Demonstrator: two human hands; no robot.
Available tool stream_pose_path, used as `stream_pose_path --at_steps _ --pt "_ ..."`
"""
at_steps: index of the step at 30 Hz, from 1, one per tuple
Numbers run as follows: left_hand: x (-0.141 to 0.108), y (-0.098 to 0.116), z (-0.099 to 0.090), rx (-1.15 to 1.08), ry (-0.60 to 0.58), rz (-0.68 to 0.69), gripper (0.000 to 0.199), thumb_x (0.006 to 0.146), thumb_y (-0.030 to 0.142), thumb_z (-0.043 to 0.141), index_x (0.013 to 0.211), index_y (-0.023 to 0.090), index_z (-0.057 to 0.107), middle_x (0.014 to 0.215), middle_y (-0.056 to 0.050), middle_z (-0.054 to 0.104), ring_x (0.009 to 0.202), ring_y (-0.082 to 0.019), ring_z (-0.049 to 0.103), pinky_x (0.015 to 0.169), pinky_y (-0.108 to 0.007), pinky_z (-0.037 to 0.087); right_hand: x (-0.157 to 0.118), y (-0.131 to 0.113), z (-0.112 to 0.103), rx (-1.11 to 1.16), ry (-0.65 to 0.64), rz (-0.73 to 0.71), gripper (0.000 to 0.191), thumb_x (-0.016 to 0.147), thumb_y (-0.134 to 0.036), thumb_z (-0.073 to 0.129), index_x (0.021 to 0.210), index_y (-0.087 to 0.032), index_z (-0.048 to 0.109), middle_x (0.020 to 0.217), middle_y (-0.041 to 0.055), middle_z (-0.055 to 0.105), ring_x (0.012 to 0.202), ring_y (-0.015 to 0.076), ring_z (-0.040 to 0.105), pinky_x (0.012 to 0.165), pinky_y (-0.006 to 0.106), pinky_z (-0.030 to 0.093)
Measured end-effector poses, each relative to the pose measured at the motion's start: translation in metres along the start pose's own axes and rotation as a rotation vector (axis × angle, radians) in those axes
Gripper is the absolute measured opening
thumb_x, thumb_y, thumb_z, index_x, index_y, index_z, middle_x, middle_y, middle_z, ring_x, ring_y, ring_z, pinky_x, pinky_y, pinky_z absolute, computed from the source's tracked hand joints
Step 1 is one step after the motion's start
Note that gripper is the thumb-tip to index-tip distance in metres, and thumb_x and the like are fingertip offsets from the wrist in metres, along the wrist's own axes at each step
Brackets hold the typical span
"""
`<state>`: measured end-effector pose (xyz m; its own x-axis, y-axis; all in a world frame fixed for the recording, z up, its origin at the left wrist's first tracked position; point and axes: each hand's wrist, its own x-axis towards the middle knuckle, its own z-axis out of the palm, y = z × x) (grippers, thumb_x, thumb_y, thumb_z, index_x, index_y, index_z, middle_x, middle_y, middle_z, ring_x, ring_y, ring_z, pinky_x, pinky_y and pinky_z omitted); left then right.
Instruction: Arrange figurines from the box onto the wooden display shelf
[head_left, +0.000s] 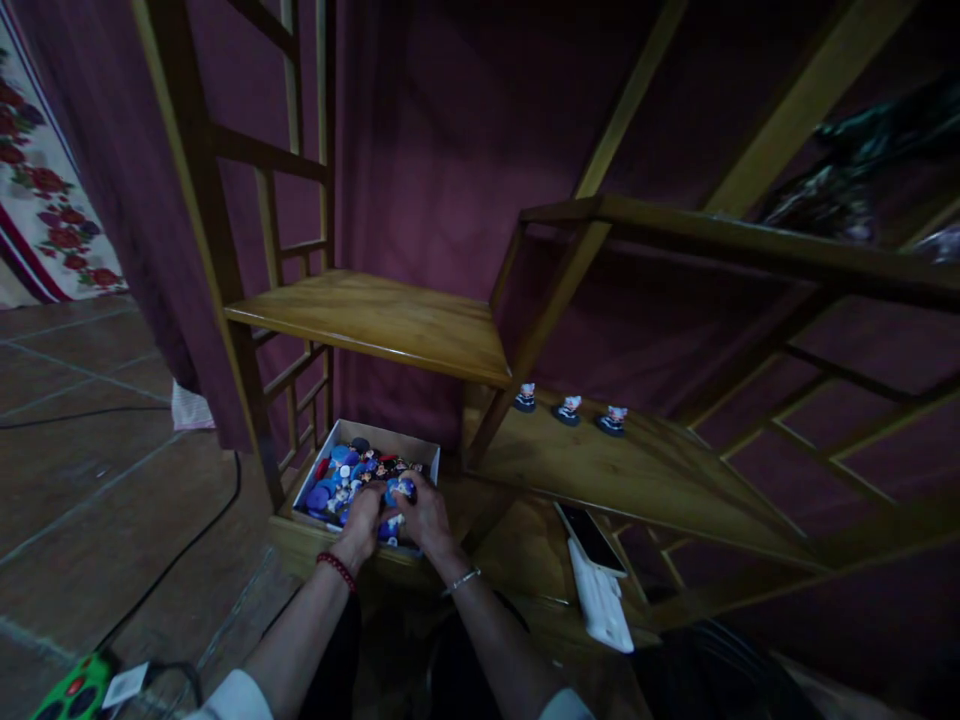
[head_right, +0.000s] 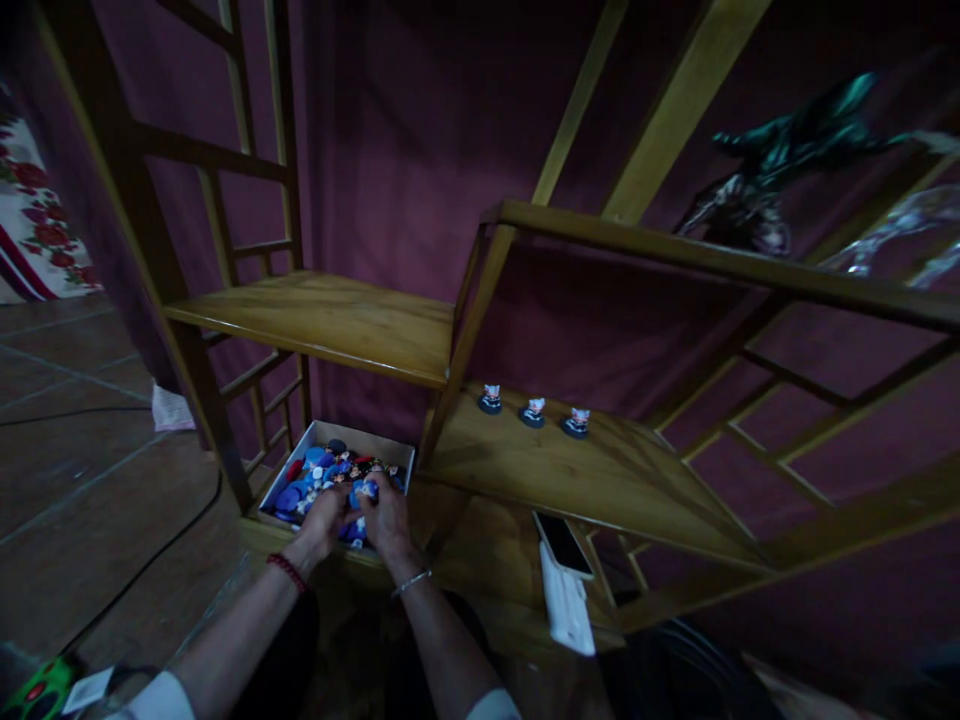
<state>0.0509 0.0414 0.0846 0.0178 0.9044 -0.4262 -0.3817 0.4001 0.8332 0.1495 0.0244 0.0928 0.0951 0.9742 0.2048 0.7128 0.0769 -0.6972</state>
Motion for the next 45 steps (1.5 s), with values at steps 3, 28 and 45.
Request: stream_pose_path --at_steps 3,28,45 --pt "-0.014 0.008 0.001 -0.094 -0.095 -0.019 0.013 0.068 0.008 0.046 0.064 0.015 0.056 0.058 0.001 0.057 0.054 -0.009 0.054 0.059 -0.024 0.049 -0.005 -0.011 -0.013 -0.056 -0.018 -0.043 0.02 0.073 -0.014 0.051 0.088 -0.024 0.059 0.091 0.0014 0.061 0.082 0.0151 0.057 0.076 0.025 0.043" --pt "-0.129 0.018 0.02 -0.258 -0.087 0.045 0.016 0.067 0.003 0.045 0.056 0.013 0.051 0.05 0.002 0.052 0.045 -0.008 0.048 0.054 -0.024 0.048 -0.076 -0.069 -0.099 -0.338 -0.156 -0.273 0.022 0.075 -0.014 0.054 0.096 -0.018 0.059 0.094 0.0044 0.058 0.084 0.0152 0.054 0.076 0.024 0.04" --pt "-0.176 0.044 0.067 -0.194 -0.338 -0.031 0.016 0.074 0.002 0.044 0.069 0.011 0.057 0.066 -0.006 0.063 0.058 -0.011 0.059 0.066 -0.029 0.051 -0.1 -0.06 -0.18 -0.102 -0.029 -0.332 0.021 0.072 -0.018 0.06 0.093 -0.019 0.056 0.087 0.0012 0.061 0.076 0.0134 0.056 0.07 0.024 0.042"
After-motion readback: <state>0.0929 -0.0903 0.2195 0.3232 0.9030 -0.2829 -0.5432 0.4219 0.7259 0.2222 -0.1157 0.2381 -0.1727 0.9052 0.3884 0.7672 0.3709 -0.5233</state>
